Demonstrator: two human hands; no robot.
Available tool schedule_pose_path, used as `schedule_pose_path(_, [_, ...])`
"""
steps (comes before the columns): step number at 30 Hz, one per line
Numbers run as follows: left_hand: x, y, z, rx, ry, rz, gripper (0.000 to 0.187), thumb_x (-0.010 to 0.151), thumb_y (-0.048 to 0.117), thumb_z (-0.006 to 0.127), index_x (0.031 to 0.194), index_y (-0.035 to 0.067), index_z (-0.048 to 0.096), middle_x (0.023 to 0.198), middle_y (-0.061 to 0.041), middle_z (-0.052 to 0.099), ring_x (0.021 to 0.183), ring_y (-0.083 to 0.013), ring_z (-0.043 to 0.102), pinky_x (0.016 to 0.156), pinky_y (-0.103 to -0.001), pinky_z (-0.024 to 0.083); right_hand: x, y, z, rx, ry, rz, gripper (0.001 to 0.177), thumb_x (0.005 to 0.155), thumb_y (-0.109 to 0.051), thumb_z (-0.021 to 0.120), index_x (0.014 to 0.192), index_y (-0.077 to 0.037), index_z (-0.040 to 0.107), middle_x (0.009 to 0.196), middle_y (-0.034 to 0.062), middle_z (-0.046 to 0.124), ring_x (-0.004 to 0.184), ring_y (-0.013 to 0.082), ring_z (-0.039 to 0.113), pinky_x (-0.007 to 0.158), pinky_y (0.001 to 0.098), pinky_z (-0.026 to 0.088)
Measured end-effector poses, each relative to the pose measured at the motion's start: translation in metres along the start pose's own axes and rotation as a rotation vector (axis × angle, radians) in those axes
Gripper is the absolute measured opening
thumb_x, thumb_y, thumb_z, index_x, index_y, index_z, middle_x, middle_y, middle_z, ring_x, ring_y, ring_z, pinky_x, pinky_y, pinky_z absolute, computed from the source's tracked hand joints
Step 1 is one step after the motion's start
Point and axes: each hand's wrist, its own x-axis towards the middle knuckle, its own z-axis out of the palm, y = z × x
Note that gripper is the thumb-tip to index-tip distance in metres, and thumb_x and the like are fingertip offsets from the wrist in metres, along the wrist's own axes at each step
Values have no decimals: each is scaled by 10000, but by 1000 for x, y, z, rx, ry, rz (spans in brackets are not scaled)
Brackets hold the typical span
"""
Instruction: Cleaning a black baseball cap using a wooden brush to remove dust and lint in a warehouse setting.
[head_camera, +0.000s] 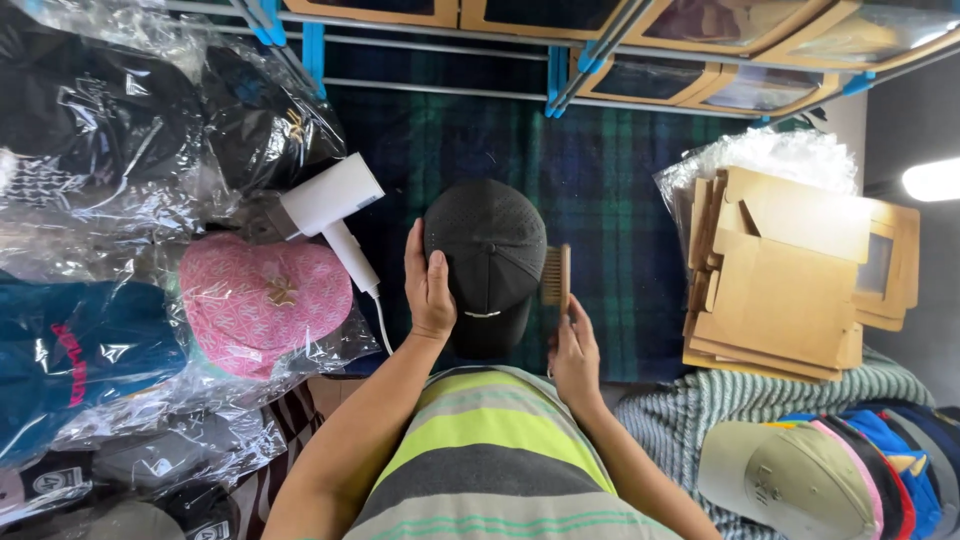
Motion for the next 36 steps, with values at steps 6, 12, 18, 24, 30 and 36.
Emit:
schedule_pose_path(6, [-2,-7,2,14,-2,-22,558,1094,373,437,1586,112,401,1554,-151,446,1443,-316,422,1214,-433,307,29,-73,26,-468,-250,-897,341,973,-76,653,1307,-42,710,1157,160,751,790,295,711,657,387,579])
schedule_pose_path(12, [-2,-8,2,-5,-3,-24,544,1090,336,463,1576,98,409,1556,-171,441,1445,-326,417,1212,-452,312,129,-72,27,-247,-153,-25,271,1006,-330,654,1241,-229,743,686,94,686,449,181,586,290,295,450])
schedule_pose_path(18, [4,4,-11,105,-30,83,537,1084,341,492,1530,44,456,1462,-194,517,1402,-357,451,1195,-472,313,73,-83,22,-301,61,11,389,958,-204,564,1323,-203,700,1307,164,676,1158,320,667,951,436,554])
schedule_pose_path(24, [-4,123,-9,-91,-235,156,469,960,216,704,1403,91,612,1155,-100,701,1085,-278,689,923,-348,552,22,-47,37,-320,18,-834,385,956,-89,726,1320,-28,614,1244,182,659,773,236,672,613,333,527])
schedule_pose_path(30, [36,115,-12,-124,-178,-116,533,1009,51,581,1524,95,449,1007,-201,701,872,-237,712,754,-362,656,2,-99,81,-422,-192,-1231,348,884,-120,775,1227,-68,750,1147,134,622,1025,332,660,865,402,537])
schedule_pose_path(36, [60,130,-52,588,-623,218,489,991,377,637,1458,240,584,949,-76,737,772,-281,756,605,-395,614,21,-65,65,-572,-134,-1348,185,867,-175,756,1039,-122,798,1014,31,638,1079,301,604,894,394,439])
